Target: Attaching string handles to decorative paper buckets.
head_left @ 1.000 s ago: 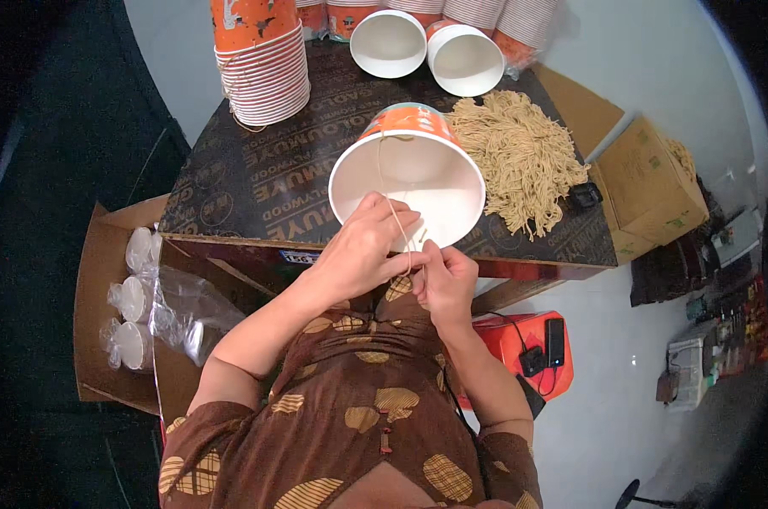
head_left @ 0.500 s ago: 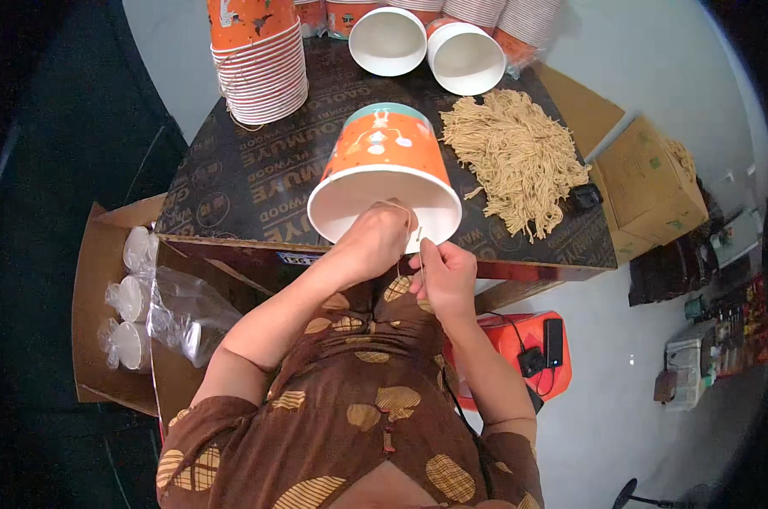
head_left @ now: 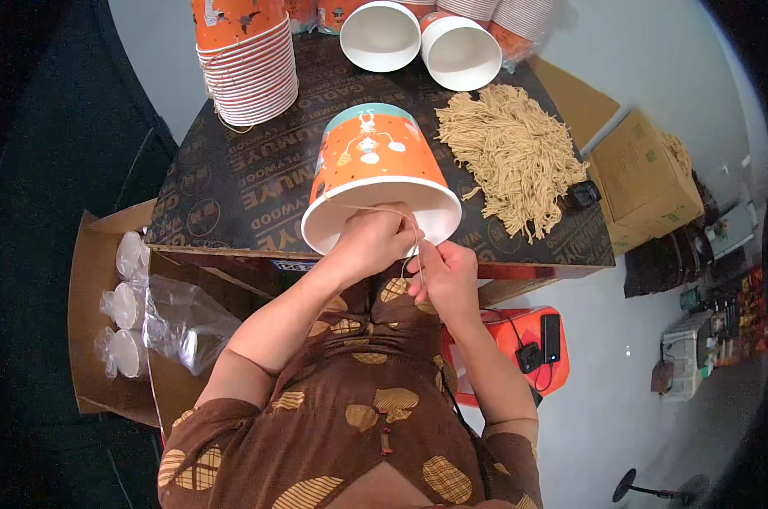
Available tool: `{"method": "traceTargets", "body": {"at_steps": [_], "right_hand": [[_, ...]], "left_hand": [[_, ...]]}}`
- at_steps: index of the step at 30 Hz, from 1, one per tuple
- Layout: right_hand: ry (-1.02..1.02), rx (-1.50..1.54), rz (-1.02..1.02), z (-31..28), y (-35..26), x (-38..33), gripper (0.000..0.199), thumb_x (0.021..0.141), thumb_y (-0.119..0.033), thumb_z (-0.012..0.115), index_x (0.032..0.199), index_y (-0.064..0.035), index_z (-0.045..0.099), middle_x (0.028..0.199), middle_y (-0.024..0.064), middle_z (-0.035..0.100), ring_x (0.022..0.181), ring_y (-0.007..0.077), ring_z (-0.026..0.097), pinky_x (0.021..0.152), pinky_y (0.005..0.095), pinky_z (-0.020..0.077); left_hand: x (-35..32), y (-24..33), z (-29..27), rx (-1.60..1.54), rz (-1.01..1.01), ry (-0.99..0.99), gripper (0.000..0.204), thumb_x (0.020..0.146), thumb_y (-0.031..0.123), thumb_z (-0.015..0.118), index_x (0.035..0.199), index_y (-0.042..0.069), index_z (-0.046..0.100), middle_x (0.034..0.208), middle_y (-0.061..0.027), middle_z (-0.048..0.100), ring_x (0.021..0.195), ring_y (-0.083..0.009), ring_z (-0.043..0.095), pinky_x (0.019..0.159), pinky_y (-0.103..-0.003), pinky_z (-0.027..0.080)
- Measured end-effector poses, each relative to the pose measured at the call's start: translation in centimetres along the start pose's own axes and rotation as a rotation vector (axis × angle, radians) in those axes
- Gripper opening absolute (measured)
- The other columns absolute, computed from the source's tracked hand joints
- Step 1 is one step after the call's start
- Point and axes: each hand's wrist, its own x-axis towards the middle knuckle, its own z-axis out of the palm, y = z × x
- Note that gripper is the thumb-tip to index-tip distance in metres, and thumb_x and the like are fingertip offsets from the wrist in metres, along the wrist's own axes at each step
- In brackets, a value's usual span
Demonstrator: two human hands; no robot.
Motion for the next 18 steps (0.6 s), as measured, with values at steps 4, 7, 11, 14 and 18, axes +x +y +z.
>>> {"method": "traceTargets", "body": {"at_steps": [4,7,11,14,18], "right_hand": [[-0.033,0.030,0.003,-0.2,0.0,0.2,0.032,0.099,-0.019,0.053,0.078,0.0047,0.061,0.065,0.0084,0.061,0.045,0.0128,0.057,0.037,0.0251,0.0435],[-0.040,0.091,0.008,-0.1,-0.5,0.5,0.033,0.099,-0.017,0.052,0.076,0.0049,0.060,0.063,0.0082,0.060,0.044,0.0130,0.057,0.036,0.0254,0.0438],[-0.044,0.136,0.049,0.1,-1.1,1.4,0.030,0.098,-0.016,0.053,0.077,0.0044,0.061,0.064,0.0084,0.061,0.045,0.0134,0.057,0.036,0.0256,0.0457],[-0.054,0.101,0.069,0.0,-1.6,2.4,0.031,0.097,-0.015,0.053,0.075,0.0047,0.060,0.063,0.0091,0.061,0.043,0.0139,0.057,0.036,0.0254,0.0456],[-0.043,0.082,0.009,-0.1,-1.4,3.4,0.031,0.096,-0.015,0.055,0.073,0.0052,0.060,0.062,0.0099,0.061,0.043,0.0147,0.057,0.036,0.0256,0.0458]], "left_hand": [[0.4,-0.6,0.1,-0.015,0.057,0.028,0.015,0.083,0.015,0.061,0.083,0.001,0.066,0.078,-0.0170,0.067,0.078,-0.0307,0.068,0.069,-0.040,0.051],[0.6,-0.4,-0.1,-0.054,0.065,0.020,0.011,0.081,0.011,0.061,0.080,0.001,0.064,0.075,-0.0152,0.066,0.074,-0.0284,0.068,0.066,-0.039,0.051],[0.5,0.1,-0.3,-0.167,0.107,0.140,0.006,0.079,0.003,0.061,0.076,-0.002,0.059,0.070,-0.0154,0.064,0.066,-0.0259,0.065,0.061,-0.037,0.050],[0.9,1.9,-0.8,-0.149,-0.045,0.131,0.005,0.082,0.002,0.062,0.080,-0.001,0.057,0.070,-0.0069,0.059,0.067,-0.0137,0.058,0.060,-0.031,0.048],[1.7,0.4,-0.4,-0.080,0.020,0.112,0.007,0.083,0.003,0.061,0.085,-0.002,0.057,0.071,-0.0057,0.058,0.067,-0.0131,0.057,0.061,-0.031,0.048]]}}
